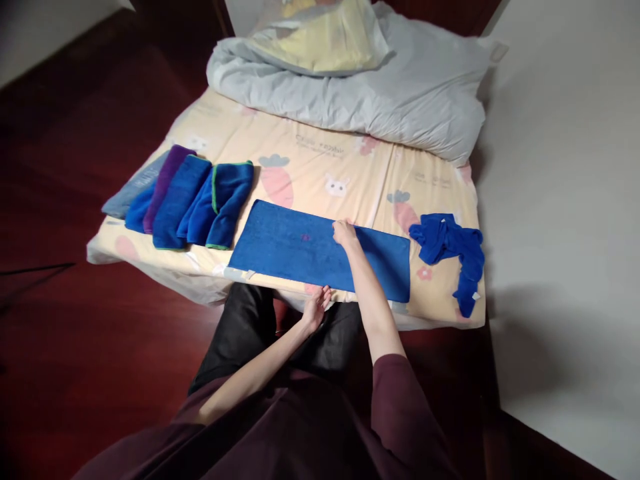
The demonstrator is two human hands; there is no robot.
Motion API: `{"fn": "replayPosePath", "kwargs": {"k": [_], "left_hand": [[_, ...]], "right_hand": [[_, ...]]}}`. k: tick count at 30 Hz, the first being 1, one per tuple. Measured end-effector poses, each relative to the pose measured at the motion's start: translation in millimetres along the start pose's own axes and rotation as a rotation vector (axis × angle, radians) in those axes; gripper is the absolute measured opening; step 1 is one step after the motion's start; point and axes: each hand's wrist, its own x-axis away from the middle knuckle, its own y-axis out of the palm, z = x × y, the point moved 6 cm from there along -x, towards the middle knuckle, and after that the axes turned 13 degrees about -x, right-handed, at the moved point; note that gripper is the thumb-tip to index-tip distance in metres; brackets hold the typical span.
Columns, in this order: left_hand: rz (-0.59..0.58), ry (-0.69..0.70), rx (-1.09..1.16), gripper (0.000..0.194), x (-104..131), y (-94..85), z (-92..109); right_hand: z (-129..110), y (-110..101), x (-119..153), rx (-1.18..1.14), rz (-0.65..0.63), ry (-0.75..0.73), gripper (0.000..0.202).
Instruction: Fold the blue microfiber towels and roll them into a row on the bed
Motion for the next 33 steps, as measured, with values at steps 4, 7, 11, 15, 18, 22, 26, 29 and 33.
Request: {"fn": "replayPosePath", "kwargs": {"k": [4,7,11,15,18,22,26,29,33], "left_hand": [[0.054,-0.009,0.055,0.005,-6.9,0.8,-4.5],[0.087,-0.026,0.083,0.008,-10.6,0.5,-9.1],[0.101,-0.061,0.095,0.013,-12.7,3.3,-11.8],[0.09,-0.09,0.083,0.012,-12.1,6.4,-11.5],[0.082,-0.115,0.09,0.012,-9.7,6.3,-10.9],[0.047,-0.11,0.098,0.017,-5.4,8.6,-8.6],[0.014,-0.097,0.084,0.02,-4.4,12.1,-6.9],[0.019,-0.109,0.094,0.021,-6.8,11.5,-7.3],[0.024,-0.119,0.08,0.023,-9.1,9.0,-7.8]], "right_hand": [[12.8,15.5,-39.1,-0.032,-0.049,0.021,0.043],[24.0,14.5,-58.7,-0.06,-0.064,0.038,0.044],[34.2,5.0,-77.6,-0.086,-0.036,0.053,0.035],[38.1,3.5,-87.0,-0.126,-0.056,0.123,0.026],[34.2,5.1,-88.5,-0.123,-0.079,0.103,0.018],[33.8,4.8,-86.0,-0.151,-0.085,0.087,0.018],[39.0,2.1,-84.6,-0.206,-0.112,0.113,0.025],[42.8,3.0,-86.0,-0.221,-0.164,0.137,0.029],[48.2,3.6,-90.5,-0.276,-0.124,0.151,0.03]]}}
